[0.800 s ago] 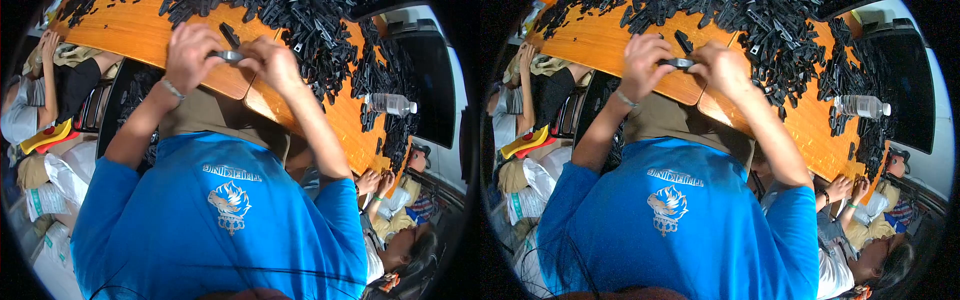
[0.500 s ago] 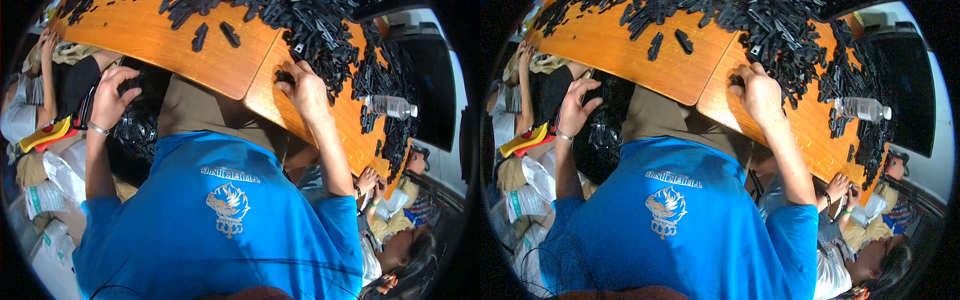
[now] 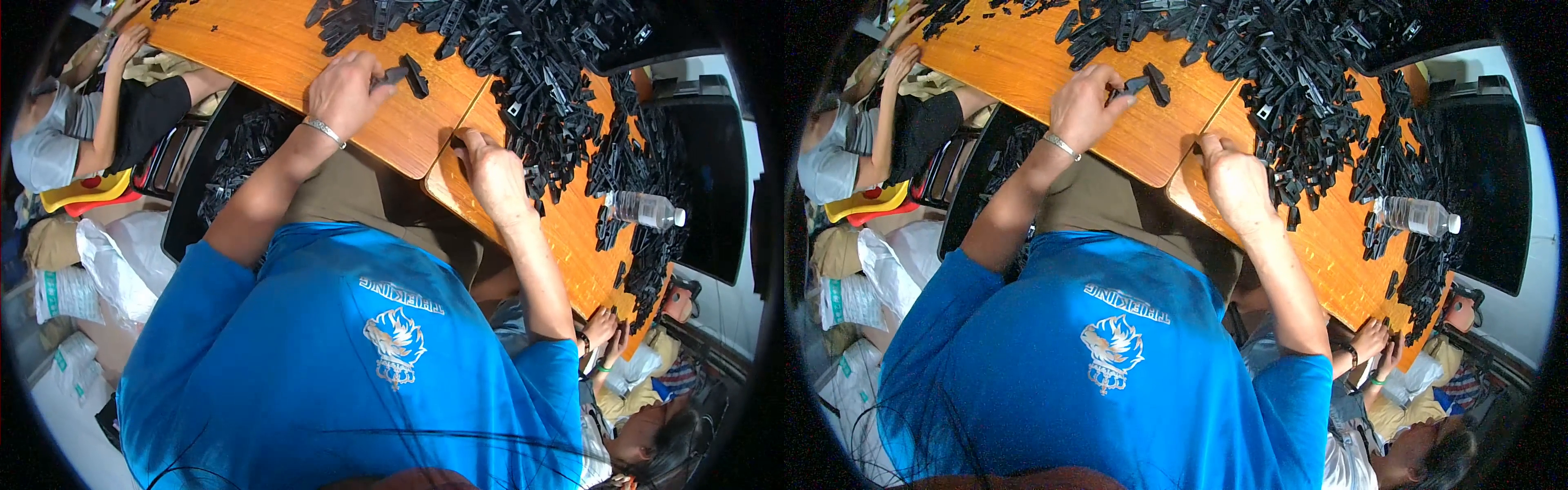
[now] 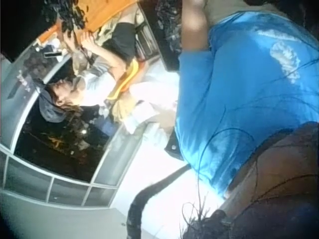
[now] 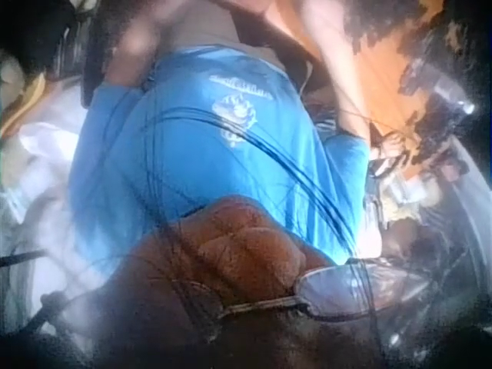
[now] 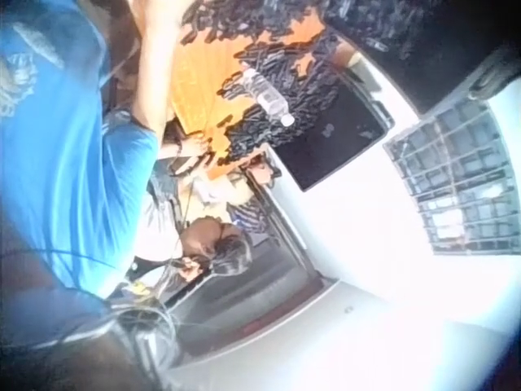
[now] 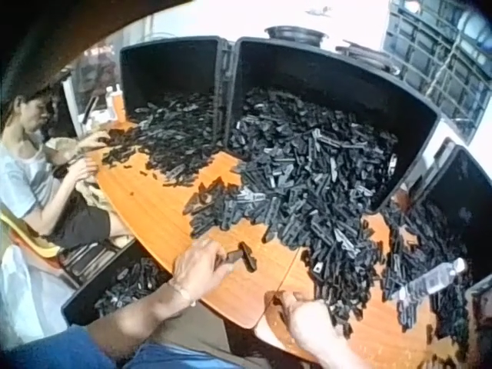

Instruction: The person assembles small plastic components by hand at a long table.

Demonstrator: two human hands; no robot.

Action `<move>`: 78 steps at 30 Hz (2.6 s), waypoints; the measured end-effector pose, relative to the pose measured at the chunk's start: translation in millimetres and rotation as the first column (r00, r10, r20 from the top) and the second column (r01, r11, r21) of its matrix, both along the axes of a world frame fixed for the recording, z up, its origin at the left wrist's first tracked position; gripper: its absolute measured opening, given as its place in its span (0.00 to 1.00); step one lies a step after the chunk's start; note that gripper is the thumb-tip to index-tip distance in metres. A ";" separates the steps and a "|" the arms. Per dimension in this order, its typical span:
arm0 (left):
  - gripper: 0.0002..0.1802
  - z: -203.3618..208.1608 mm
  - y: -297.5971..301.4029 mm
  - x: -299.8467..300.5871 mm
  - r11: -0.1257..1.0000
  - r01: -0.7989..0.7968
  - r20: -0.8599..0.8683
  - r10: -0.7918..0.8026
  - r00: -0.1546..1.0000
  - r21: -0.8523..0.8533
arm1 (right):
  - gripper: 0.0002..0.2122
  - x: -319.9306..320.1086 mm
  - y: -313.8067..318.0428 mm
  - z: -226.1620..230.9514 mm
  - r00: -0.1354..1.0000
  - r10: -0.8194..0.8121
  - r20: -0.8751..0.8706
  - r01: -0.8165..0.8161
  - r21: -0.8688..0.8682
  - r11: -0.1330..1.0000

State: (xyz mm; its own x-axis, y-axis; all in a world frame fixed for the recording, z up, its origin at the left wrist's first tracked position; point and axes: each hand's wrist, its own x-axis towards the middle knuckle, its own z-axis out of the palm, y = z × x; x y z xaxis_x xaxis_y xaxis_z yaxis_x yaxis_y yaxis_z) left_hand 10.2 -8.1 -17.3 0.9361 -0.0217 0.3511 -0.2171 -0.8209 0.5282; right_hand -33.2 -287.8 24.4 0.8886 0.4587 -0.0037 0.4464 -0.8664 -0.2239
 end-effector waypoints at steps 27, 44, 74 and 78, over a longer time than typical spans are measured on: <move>0.11 -1.9 10.7 -5.6 0.890 0.440 -0.005 -0.444 0.896 -0.117 | 0.11 10.4 47.7 -21.3 0.993 -0.068 0.099 0.012 0.479 0.878; 0.11 -9.7 3.1 -10.1 0.874 0.462 0.032 -0.463 0.886 -0.149 | 0.12 24.9 40.9 -29.6 0.987 0.095 0.129 -0.137 0.374 0.917; 0.14 -7.4 -1.2 21.6 0.895 0.410 0.206 -0.441 0.873 0.178 | 0.08 -24.6 -20.4 4.5 0.999 -0.053 -0.004 0.053 0.000 0.999; 0.14 2.2 2.7 -5.1 0.904 0.381 0.199 -0.417 0.887 0.195 | 0.09 -12.6 -15.5 6.1 1.000 0.011 -0.003 -0.011 -0.079 0.997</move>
